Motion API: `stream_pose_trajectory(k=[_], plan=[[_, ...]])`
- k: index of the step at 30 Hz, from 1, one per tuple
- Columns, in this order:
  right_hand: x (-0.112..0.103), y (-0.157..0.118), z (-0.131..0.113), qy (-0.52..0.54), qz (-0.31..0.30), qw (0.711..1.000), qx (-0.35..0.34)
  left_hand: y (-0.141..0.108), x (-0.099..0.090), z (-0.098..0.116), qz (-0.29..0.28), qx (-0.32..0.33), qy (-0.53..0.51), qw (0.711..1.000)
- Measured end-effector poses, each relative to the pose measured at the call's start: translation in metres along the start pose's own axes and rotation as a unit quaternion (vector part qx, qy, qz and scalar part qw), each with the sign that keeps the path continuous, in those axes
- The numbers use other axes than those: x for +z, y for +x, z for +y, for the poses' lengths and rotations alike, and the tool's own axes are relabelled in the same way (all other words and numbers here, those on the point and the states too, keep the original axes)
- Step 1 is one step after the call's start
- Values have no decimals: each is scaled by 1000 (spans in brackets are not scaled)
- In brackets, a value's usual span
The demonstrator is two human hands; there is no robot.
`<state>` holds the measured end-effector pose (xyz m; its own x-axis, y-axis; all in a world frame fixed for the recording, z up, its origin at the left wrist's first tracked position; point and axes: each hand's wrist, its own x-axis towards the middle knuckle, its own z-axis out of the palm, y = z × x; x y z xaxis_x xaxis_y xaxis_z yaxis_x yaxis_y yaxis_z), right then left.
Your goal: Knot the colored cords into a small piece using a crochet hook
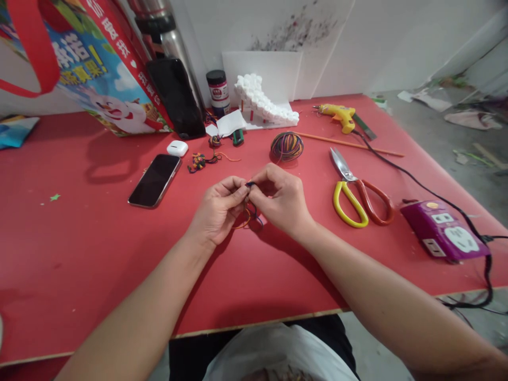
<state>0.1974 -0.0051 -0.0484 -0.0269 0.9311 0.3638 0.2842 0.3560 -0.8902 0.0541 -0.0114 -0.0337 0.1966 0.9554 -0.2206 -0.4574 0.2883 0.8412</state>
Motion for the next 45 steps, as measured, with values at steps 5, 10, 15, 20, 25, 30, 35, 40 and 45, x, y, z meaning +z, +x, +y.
stream_pose_trajectory(k=[5,10,15,20,25,30,35,40,45], plan=[[1,-2,-2,30,-3,999,13,0,4,-2,19,4,-13,1000],[-7,7,-5,133,-73,985,84,4,-7,5,11,-6,14,1000],[-18,19,-10,316,-160,889,290,5,-17,14,-13,30,92,995],[-22,22,-10,372,-209,819,384,4,-22,11,-50,55,177,981],[-27,23,-10,368,-227,809,398,4,-23,12,-46,87,226,969],[-29,23,-10,371,-229,804,405,2,-17,17,-36,134,306,942],[-30,23,-6,362,-258,804,395,-1,-12,18,-25,175,366,913],[-29,22,-4,310,-255,840,366,-1,-13,16,-17,191,397,897],[-29,23,-4,289,-249,872,308,2,-17,15,-29,131,342,930]])
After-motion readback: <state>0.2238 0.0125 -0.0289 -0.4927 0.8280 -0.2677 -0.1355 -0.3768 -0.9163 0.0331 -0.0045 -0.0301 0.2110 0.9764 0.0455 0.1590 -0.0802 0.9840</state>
